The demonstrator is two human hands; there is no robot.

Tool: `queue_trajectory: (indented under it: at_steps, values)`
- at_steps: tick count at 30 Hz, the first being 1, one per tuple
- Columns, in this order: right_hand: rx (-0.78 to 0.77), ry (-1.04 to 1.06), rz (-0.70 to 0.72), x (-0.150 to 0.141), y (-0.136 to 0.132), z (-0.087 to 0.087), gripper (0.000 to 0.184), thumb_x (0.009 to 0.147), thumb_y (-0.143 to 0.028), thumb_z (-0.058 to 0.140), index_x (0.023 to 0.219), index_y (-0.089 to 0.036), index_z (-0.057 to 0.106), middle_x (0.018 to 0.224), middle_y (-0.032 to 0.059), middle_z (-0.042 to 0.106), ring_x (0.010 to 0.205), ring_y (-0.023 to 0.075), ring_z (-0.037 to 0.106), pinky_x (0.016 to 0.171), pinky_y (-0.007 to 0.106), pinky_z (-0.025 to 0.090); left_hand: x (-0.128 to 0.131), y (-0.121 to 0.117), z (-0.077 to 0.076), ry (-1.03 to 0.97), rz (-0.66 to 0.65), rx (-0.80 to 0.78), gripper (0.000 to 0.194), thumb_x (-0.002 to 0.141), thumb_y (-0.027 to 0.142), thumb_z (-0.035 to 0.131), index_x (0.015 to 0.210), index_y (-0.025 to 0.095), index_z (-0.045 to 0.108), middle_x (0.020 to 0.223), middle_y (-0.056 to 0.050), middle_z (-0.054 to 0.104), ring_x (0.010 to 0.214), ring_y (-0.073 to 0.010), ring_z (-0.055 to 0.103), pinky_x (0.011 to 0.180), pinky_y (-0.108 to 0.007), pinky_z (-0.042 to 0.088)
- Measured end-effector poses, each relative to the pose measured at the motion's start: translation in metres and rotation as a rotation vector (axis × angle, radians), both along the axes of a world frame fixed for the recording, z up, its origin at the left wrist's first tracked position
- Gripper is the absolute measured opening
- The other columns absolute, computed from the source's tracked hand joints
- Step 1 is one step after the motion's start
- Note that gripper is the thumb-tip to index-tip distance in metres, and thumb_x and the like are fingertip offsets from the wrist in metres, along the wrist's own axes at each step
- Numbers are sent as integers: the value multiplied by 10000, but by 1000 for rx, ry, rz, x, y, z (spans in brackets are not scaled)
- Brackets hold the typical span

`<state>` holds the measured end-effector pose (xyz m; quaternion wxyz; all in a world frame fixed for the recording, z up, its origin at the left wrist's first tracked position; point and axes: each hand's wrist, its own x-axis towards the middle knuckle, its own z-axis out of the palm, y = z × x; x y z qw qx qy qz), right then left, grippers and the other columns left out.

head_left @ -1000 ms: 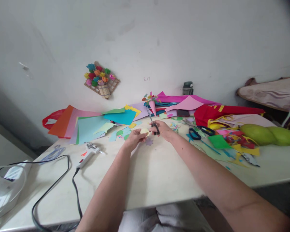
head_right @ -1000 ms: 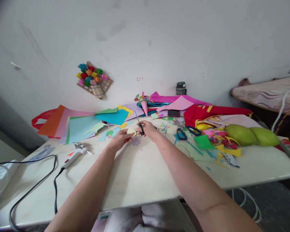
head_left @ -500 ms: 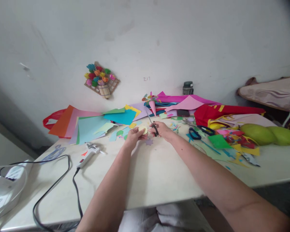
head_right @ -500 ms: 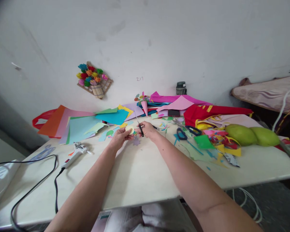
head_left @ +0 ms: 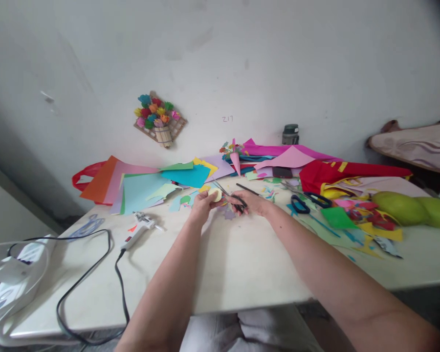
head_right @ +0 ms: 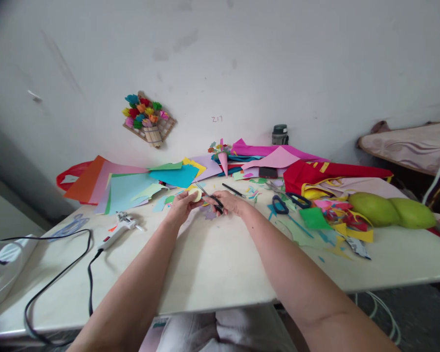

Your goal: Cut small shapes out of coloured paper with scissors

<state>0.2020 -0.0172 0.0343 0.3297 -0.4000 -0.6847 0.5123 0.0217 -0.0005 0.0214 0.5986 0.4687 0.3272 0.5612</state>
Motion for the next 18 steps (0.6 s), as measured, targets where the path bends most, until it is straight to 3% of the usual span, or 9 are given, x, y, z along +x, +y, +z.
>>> queue_trajectory:
  at_steps: [5, 18]
  values:
    - [9, 6, 12, 1, 1, -2, 381, 782, -515, 547, 724, -142, 495, 618, 13, 599, 437, 69, 529, 327, 161, 297, 0, 0, 0, -50, 20, 36, 250, 559, 221, 769, 739, 80, 670, 765, -80, 676, 727, -179, 650, 801, -353, 533]
    - [49, -58, 2, -1, 5, -6, 312, 769, -449, 581, 746, -148, 501, 584, -8, 575, 401, 61, 499, 312, 158, 280, -1, 2, -1, -30, 15, 32, 240, 554, 223, 760, 730, 81, 679, 759, -89, 678, 740, -194, 653, 796, -345, 524]
